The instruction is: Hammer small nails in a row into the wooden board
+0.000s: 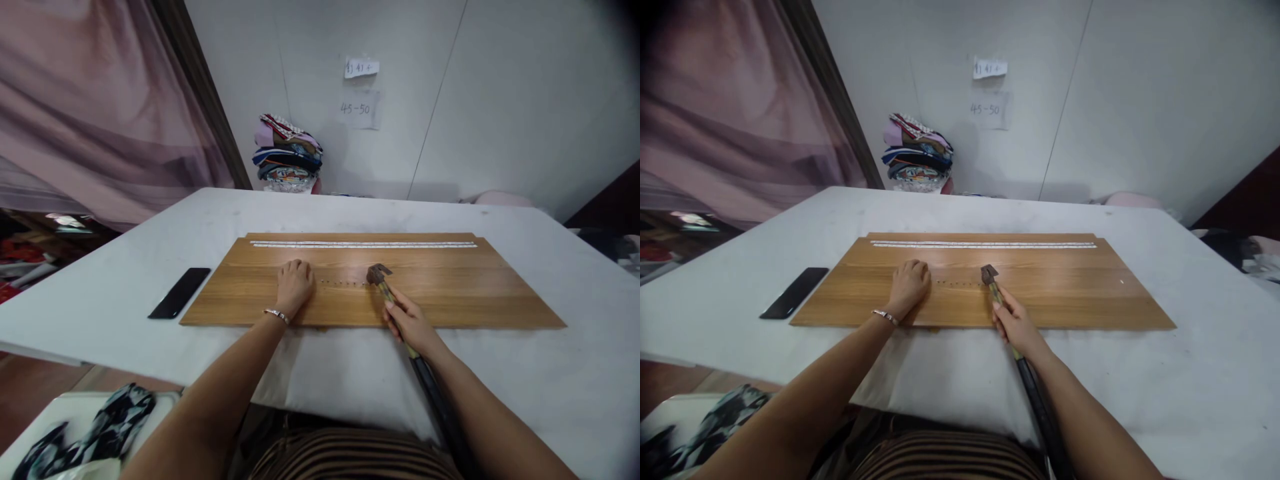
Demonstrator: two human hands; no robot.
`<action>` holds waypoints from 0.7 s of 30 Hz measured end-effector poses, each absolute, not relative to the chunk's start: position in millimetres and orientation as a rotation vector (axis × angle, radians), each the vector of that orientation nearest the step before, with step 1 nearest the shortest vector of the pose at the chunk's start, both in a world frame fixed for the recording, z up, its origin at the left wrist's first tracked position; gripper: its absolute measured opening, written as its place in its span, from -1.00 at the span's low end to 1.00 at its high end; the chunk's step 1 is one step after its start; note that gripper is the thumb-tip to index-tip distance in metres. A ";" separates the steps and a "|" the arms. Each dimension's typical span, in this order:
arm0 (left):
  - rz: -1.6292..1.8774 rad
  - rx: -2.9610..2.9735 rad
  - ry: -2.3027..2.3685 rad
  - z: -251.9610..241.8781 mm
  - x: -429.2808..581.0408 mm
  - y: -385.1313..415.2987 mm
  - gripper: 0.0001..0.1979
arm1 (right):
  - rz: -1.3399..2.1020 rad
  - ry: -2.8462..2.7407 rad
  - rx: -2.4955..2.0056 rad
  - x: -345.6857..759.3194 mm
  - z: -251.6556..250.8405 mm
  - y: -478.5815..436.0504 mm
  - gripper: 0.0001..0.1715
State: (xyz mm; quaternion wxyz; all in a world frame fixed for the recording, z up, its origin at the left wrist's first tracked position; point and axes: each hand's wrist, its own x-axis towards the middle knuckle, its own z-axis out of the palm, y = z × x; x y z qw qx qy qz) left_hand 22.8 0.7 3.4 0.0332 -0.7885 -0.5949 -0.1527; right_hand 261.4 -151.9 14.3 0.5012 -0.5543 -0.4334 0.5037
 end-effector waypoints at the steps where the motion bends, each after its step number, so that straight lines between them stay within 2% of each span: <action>1: -0.472 -2.424 -1.826 3.3 22.7 0.8 -0.73 | 1.219 -1.048 -1.345 261.2 14.4 -151.9 -0.23; 21: -0.486 -2.415 -1.799 0.8 21.9 2.0 -0.75 | 1.213 -1.024 -1.339 260.7 16.5 -152.3 -0.22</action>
